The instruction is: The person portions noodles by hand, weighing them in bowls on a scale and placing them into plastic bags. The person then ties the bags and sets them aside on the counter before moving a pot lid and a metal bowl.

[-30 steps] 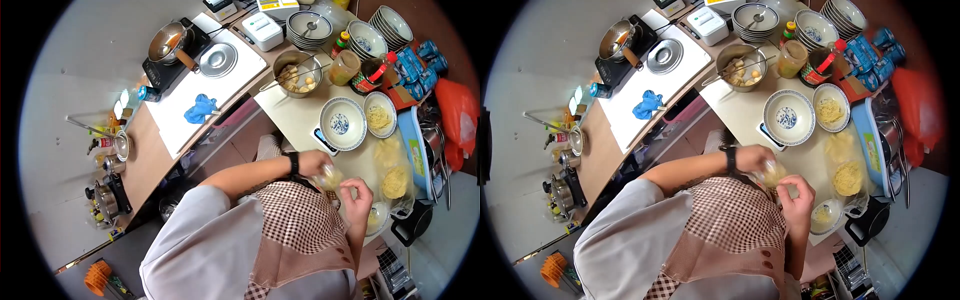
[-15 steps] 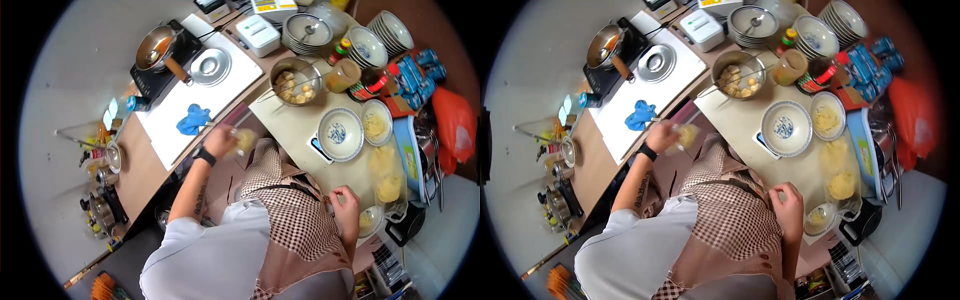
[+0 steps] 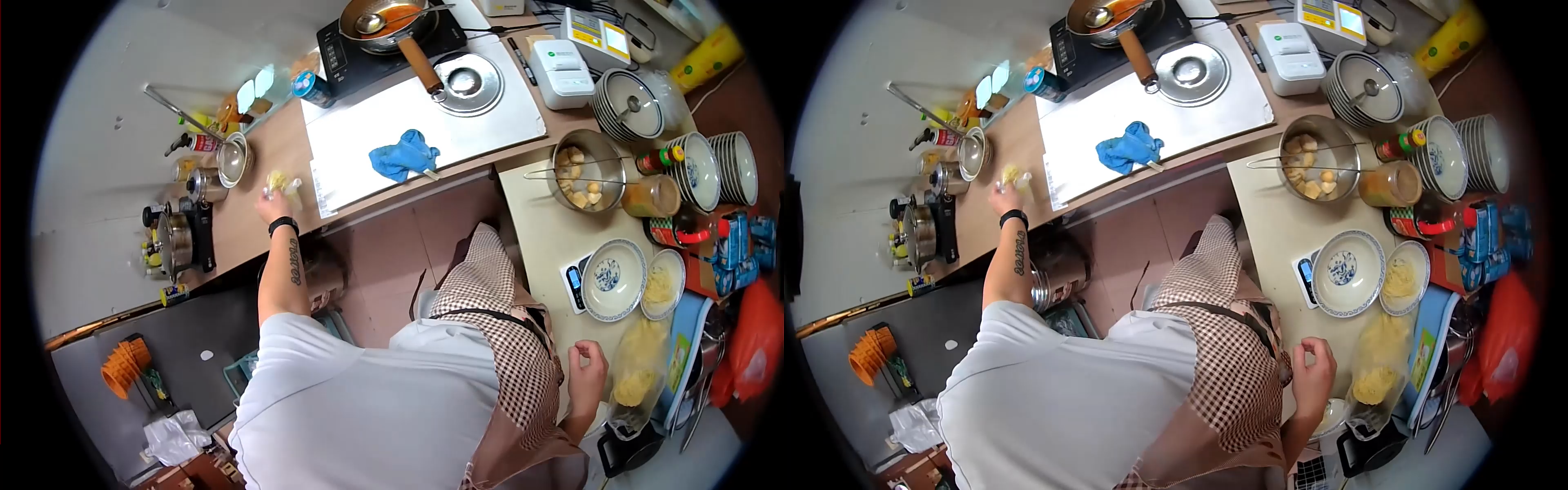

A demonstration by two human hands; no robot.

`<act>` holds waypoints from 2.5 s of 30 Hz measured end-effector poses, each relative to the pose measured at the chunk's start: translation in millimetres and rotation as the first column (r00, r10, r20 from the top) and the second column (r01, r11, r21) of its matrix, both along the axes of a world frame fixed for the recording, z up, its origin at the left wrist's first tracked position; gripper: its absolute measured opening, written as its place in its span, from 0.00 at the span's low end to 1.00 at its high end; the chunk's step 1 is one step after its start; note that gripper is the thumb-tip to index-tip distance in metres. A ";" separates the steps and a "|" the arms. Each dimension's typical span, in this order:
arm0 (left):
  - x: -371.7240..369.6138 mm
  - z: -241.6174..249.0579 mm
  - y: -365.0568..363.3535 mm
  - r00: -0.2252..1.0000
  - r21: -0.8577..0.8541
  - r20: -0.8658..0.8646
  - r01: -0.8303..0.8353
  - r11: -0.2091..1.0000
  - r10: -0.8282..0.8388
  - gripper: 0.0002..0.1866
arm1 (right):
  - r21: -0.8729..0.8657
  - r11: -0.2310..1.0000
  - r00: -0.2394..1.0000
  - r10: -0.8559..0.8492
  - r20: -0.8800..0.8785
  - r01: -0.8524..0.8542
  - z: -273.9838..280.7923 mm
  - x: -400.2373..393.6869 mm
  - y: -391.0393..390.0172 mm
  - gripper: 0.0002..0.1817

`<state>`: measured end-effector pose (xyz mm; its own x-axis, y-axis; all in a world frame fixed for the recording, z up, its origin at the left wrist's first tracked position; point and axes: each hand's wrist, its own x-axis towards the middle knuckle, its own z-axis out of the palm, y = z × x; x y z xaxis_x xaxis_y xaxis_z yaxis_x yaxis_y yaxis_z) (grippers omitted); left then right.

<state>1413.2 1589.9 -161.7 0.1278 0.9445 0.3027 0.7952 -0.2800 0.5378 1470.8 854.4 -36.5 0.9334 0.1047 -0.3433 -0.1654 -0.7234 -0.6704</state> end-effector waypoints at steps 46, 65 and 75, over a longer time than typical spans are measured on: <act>140.5 92.5 -550.7 -0.619 -0.323 0.355 0.622 -0.713 -0.701 0.05 | -0.755 0.377 0.840 -0.329 0.432 0.536 -129.5 -71.8 -264.6 0.27; 135.1 85.3 -573.5 -0.598 -0.337 0.356 0.635 -0.696 -0.718 0.05 | 0.851 -0.092 0.084 -0.984 -0.157 0.517 40.9 -178.8 -239.2 0.24; 131.8 57.2 -548.7 -0.556 -0.455 0.363 0.594 -0.663 -0.747 0.05 | 0.217 0.355 0.395 -0.901 -0.182 0.909 -51.9 -286.7 -242.5 0.27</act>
